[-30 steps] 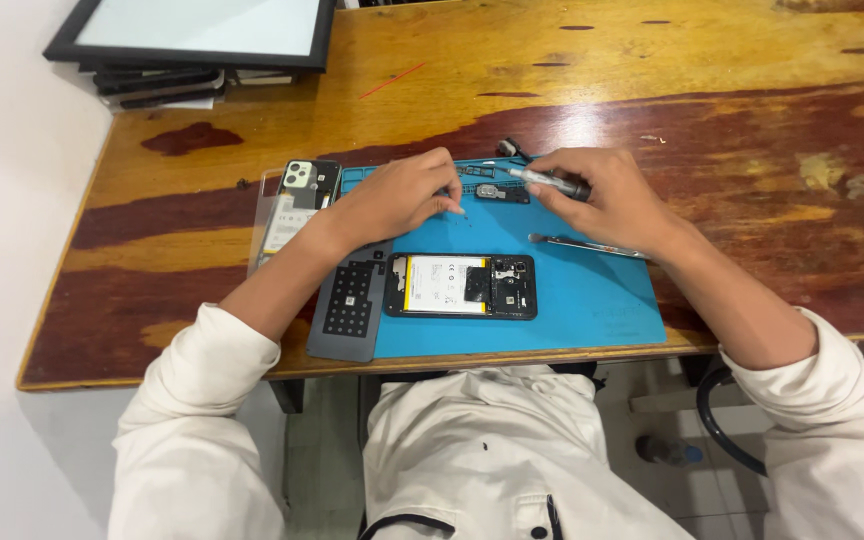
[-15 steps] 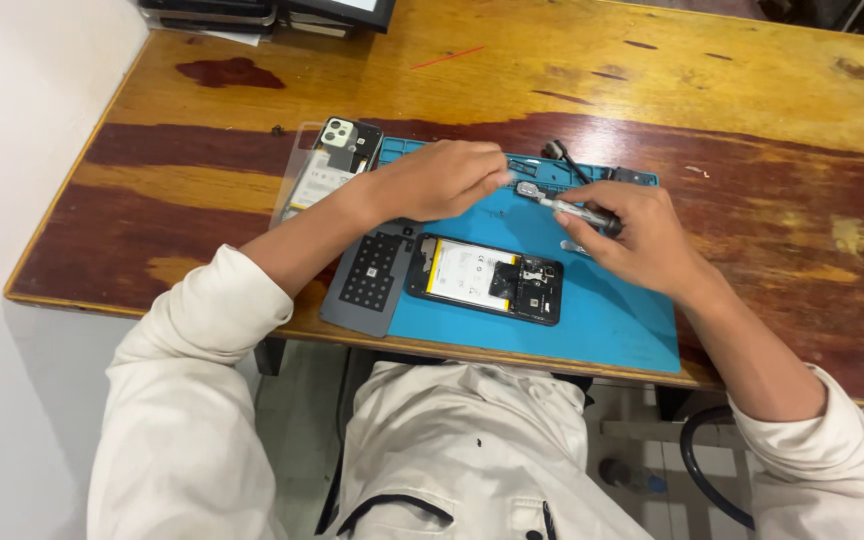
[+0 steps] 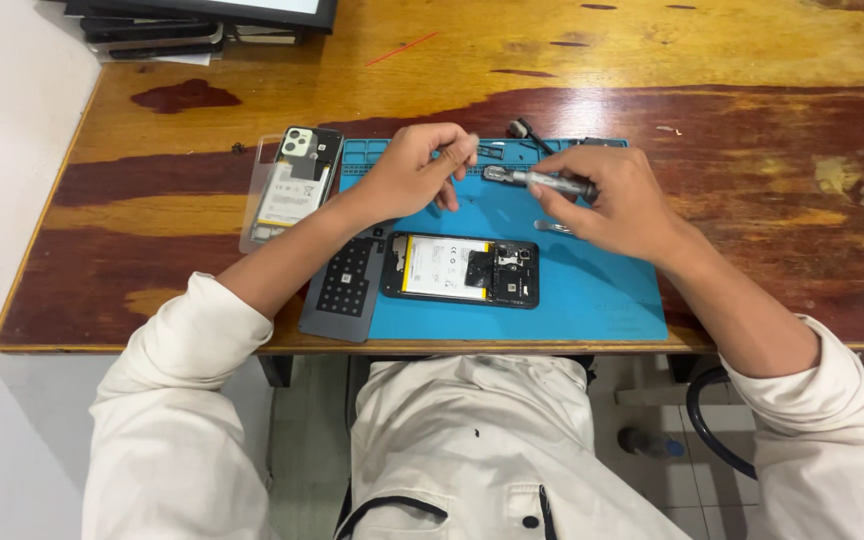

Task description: The person disassembles a smartphone on a blue mat, removes the battery and internal components, and uses a screwdriver and tweezers to manipulate small parts. The person then reassembles the phone and secures the back cover.

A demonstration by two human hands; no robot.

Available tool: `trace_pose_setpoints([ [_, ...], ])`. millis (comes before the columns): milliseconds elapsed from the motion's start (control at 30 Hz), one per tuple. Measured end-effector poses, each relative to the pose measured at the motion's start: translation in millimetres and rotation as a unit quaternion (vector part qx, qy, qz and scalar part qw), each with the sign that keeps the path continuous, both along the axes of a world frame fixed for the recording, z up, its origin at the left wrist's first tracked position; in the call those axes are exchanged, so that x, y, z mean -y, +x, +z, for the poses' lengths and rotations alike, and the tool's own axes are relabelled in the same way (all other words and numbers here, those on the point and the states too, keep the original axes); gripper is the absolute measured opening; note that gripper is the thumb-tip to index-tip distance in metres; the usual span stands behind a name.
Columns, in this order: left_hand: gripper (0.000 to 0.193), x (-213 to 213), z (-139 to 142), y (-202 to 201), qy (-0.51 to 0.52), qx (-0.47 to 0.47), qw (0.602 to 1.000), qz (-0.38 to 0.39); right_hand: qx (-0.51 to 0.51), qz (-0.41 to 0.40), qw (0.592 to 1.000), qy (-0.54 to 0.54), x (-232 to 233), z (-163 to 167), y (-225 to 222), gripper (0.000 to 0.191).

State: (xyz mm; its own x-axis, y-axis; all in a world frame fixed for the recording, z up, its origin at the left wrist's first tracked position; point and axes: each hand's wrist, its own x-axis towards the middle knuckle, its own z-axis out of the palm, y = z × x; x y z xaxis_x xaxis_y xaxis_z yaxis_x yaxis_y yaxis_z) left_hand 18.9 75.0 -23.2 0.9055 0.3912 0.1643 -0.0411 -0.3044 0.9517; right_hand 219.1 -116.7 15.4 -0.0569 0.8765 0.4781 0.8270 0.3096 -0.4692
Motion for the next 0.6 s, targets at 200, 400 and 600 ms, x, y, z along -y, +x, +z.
trace_pose_setpoints([
  [200,0.045,1,-8,7,-0.142,0.01,0.99,0.012,-0.015,-0.024,1.0,0.013,0,1,-2,0.021],
  [400,0.043,4,-16,13,-0.243,0.021,0.97,0.014,-0.05,-0.019,0.999,-0.004,-1,-4,-11,0.019],
  [600,0.046,4,-19,15,-0.239,0.005,0.971,0.022,-0.034,-0.004,0.999,0.013,0,-8,-17,0.018],
])
